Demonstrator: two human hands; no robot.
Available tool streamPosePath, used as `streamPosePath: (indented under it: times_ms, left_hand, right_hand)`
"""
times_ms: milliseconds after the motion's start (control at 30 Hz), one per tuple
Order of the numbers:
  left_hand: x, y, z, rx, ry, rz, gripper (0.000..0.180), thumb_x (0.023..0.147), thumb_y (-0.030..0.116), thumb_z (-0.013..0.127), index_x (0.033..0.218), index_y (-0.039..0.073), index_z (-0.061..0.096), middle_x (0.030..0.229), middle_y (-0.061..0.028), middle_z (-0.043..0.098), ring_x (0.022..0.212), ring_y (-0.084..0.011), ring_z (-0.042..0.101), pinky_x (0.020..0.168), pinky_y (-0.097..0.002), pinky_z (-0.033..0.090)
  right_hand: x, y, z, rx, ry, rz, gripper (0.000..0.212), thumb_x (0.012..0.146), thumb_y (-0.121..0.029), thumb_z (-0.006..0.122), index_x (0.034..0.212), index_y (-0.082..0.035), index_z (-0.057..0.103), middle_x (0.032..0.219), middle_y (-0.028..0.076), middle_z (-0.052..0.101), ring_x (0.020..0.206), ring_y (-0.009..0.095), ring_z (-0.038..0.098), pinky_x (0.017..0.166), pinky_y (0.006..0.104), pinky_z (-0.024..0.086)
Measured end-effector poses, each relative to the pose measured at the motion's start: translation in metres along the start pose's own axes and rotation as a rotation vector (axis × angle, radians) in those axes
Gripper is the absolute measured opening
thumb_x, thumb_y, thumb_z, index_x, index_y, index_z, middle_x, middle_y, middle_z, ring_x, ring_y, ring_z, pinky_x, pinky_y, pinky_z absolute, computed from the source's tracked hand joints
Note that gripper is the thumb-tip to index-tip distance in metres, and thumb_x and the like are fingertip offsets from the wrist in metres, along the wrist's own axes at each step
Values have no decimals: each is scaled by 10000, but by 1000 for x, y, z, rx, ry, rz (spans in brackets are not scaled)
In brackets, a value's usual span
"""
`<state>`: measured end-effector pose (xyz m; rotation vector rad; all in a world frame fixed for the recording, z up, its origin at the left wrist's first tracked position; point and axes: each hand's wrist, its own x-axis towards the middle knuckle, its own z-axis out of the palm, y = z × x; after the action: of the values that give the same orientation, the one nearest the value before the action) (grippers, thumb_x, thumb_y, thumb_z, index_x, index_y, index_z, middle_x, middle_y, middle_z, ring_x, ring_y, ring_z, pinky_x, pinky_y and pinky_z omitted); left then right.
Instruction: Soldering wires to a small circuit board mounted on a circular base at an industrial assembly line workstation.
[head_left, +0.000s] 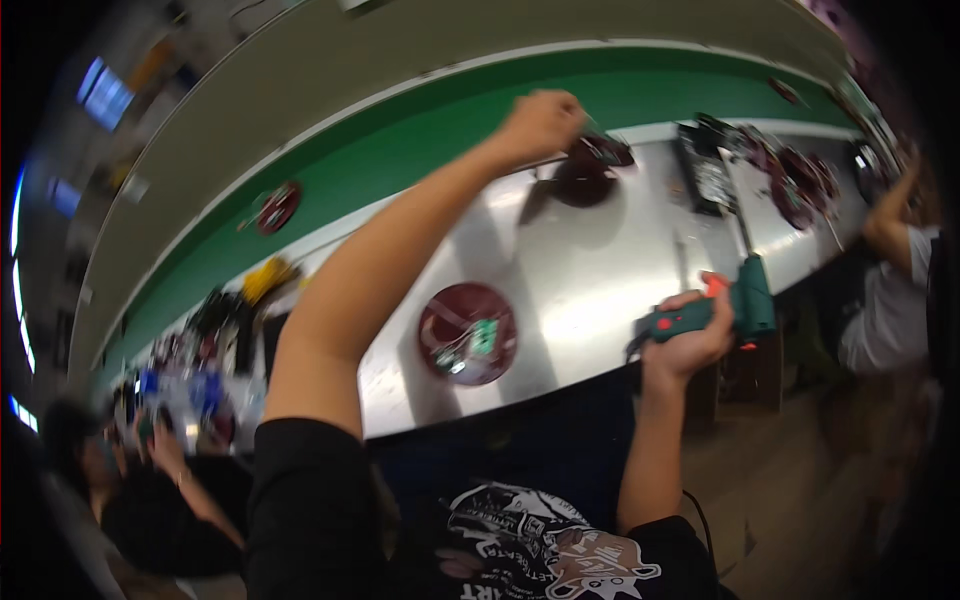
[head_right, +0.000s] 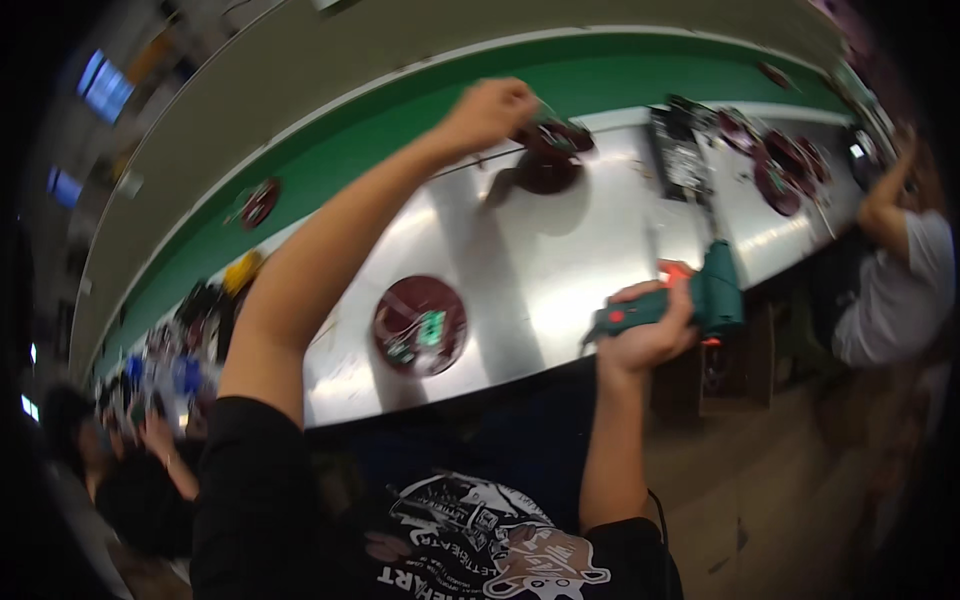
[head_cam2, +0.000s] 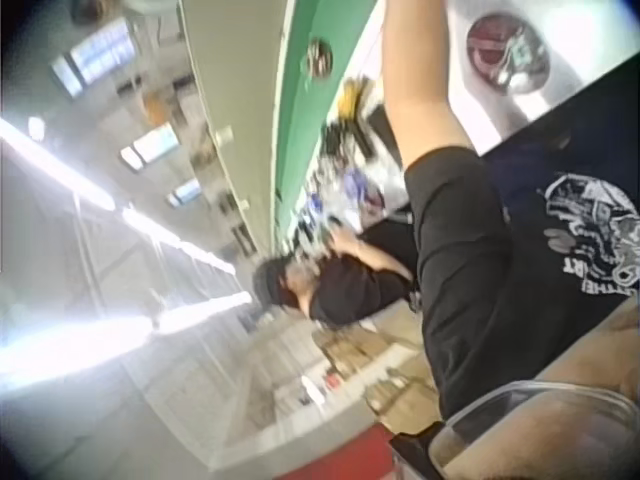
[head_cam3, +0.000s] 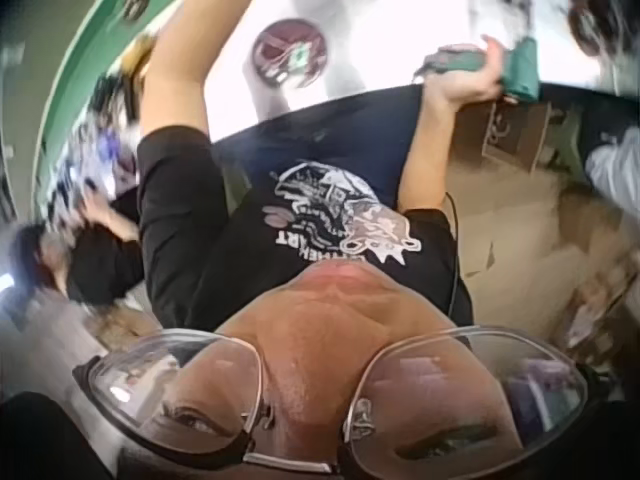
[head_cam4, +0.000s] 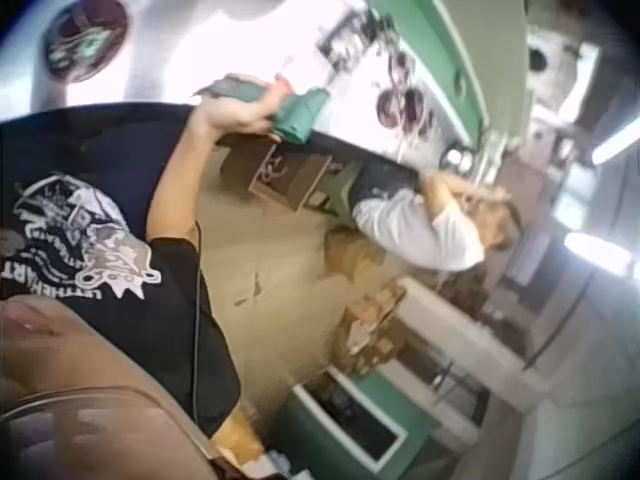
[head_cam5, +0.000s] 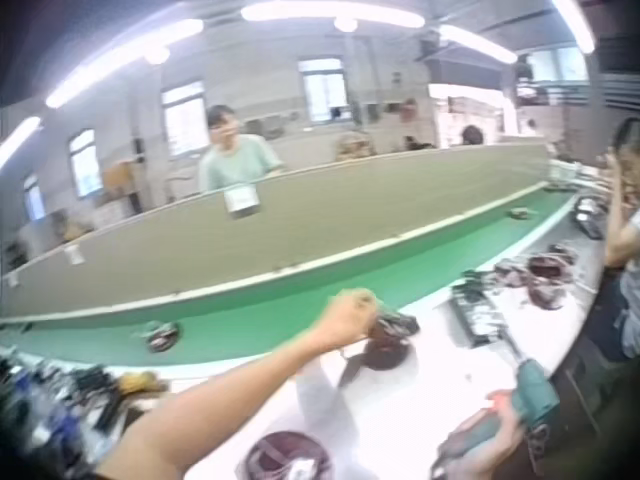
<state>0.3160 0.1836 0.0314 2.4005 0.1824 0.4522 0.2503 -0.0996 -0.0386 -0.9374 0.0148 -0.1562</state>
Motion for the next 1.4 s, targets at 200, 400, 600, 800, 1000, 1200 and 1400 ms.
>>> streamPosePath:
  times_ms: [200,400,600,800,1000,1200,1400]
  left_hand:
    - [-67,-12,-23,45,-18,27,271,889,246,623,1028,37,725,1057,-194,719,1001,-356,688,913,-418,536]
    - [-105,-97,-131,630,133,-198,449,855,175,584,1294,79,589,1223,-200,654,1128,-370,632,946,-469,520]
    - [-189,-188,-200,1226,212,-553,227,854,200,621,1031,64,665,1061,-168,700,1008,-383,678,792,-480,571]
    - [-203,-263,-256,848,188,-732,514,835,257,636,1326,120,568,1309,-187,611,1166,-389,599,977,-461,499]
    - [-140,-180,-194,657,75,-338,469,731,323,753,1141,96,722,1079,-179,717,1006,-343,681,893,-414,529]
    - [-65,-20,-82,248,-30,216,456,739,298,768,1150,105,718,1010,-152,695,904,-258,671,819,-349,528]
    - [-51,6,4,367,-235,210,530,811,378,740,1259,121,622,1133,-214,606,1068,-393,595,920,-453,481]
  right_hand:
    - [1,0,5,-45,-51,-10,328,976,-302,489,1031,2,597,560,67,521,520,162,517,515,296,448]
    - [-4,0,9,-16,-33,-17,312,958,-303,526,988,-4,608,559,65,526,506,169,524,506,302,457]
    - [1,-1,6,-43,-17,61,230,921,-246,588,927,-16,598,564,66,516,468,186,543,458,313,456]
    - [-7,-7,19,62,-3,27,214,910,-204,597,973,-2,571,787,103,599,476,187,548,453,337,467]
    - [-7,-13,11,57,6,9,213,909,-178,577,1013,7,552,898,113,603,488,191,557,456,343,472]
    - [-6,-10,8,26,-17,-19,214,910,-174,570,1028,3,548,898,113,602,493,196,560,458,341,473]
    - [-5,-2,14,34,-20,-30,223,929,-202,561,998,10,559,883,116,612,494,195,561,461,342,474]
